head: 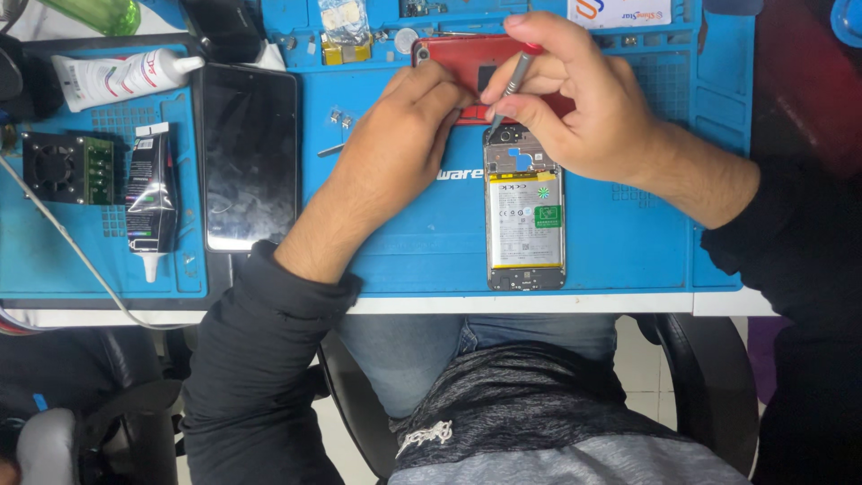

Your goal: The person removes the back cover of a red smartphone using a prying tool, then cleans the cover with a brush. They place the cover aside and use a screwdriver to remove screws from the phone's internal frame.

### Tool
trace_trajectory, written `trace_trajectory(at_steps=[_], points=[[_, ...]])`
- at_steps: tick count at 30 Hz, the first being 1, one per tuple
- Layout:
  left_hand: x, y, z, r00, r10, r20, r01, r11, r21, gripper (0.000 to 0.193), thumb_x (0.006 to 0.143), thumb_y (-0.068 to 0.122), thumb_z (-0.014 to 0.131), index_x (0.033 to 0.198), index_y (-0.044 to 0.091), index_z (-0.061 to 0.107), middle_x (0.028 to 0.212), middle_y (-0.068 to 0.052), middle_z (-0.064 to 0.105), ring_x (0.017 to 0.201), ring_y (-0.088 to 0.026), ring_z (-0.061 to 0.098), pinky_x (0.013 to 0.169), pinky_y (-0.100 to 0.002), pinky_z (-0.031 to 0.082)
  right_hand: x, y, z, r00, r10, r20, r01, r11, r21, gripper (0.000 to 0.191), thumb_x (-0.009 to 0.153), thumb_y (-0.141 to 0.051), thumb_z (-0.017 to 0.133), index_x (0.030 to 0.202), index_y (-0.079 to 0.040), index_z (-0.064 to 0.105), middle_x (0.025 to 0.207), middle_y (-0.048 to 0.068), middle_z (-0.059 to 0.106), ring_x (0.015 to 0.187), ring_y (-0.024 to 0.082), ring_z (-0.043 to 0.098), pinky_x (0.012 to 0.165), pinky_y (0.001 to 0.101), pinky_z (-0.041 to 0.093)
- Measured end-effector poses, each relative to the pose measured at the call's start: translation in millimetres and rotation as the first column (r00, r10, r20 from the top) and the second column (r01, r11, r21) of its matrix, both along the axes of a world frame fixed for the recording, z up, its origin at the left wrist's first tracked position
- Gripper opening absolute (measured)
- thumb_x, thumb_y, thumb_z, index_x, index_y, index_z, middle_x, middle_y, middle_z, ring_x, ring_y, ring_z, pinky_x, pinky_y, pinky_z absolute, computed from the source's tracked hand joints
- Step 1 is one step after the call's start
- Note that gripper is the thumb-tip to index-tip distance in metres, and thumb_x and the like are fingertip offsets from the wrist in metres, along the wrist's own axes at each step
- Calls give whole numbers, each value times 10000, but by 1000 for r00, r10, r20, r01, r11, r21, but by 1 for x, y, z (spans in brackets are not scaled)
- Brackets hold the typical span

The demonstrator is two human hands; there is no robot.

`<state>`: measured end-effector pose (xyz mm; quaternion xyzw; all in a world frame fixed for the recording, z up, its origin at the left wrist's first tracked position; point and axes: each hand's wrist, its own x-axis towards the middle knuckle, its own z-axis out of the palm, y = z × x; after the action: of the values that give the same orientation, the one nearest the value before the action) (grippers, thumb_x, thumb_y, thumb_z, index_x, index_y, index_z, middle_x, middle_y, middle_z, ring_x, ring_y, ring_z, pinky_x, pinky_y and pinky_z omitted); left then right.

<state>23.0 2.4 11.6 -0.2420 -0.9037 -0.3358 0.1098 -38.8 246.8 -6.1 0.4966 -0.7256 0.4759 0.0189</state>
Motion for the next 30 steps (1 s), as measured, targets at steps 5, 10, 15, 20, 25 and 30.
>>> trace_trajectory(at_steps=[5, 10, 15, 20, 25, 30], points=[[1, 0, -1, 1000, 6, -19, -6, 1000, -18, 141, 995, 24, 661, 1135, 29, 670, 1157, -98, 618, 1120, -325, 620, 925, -420, 552, -1, -2, 1, 998, 26, 53, -25, 1000, -2, 530, 1149, 75, 623, 1528, -14, 264, 1150, 162, 717, 1075, 208, 766, 982, 290, 619], [0, 1, -2, 999, 21, -46, -24, 997, -72, 169, 976, 15, 668, 1144, 36, 667, 1165, -93, 607, 1129, -320, 620, 898, -418, 572, -4, -9, 11, 987, -16, -159, 19, 1000, 16, 592, 990, -11, 803, 1433, -33, 411, 1126, 183, 699, 1024, 254, 750, 918, 329, 613], [-2, 1, -2, 999, 7, -43, -11, 996, -91, 197, 949, 26, 688, 1143, 38, 661, 1146, -105, 592, 1084, -336, 609, 849, -430, 569, -1, -13, 29, 997, 49, -52, -46, 997, 63, 462, 1015, 69, 763, 1402, -47, 538, 1171, 125, 706, 1058, 208, 755, 893, 265, 624], [0, -3, 9, 998, 6, -57, -9, 998, -57, 219, 966, 5, 677, 1183, 17, 653, 1146, -125, 590, 1085, -357, 601, 884, -455, 549, 1, -16, 45, 995, 97, -23, -96, 995, 17, 374, 922, 15, 714, 1267, 35, 571, 1168, 189, 623, 1121, 284, 649, 995, 337, 534], [3, -19, 27, 994, -98, 57, 101, 993, -58, 155, 933, 27, 716, 1086, 33, 694, 1088, -120, 647, 1075, -355, 638, 899, -446, 542, 1, -16, 50, 934, 155, 323, -120, 985, -128, 266, 1008, 86, 550, 1272, 51, 563, 1205, 129, 562, 1167, 209, 610, 1050, 318, 536], [5, -18, 30, 974, -207, 98, 212, 976, -55, 190, 872, 19, 727, 1062, 25, 725, 1069, -112, 656, 1057, -333, 649, 912, -436, 548, -2, -11, 45, 922, 149, 357, -111, 986, -125, 273, 1063, 97, 526, 1329, 49, 570, 1231, 87, 574, 1180, 183, 638, 1064, 307, 562]])
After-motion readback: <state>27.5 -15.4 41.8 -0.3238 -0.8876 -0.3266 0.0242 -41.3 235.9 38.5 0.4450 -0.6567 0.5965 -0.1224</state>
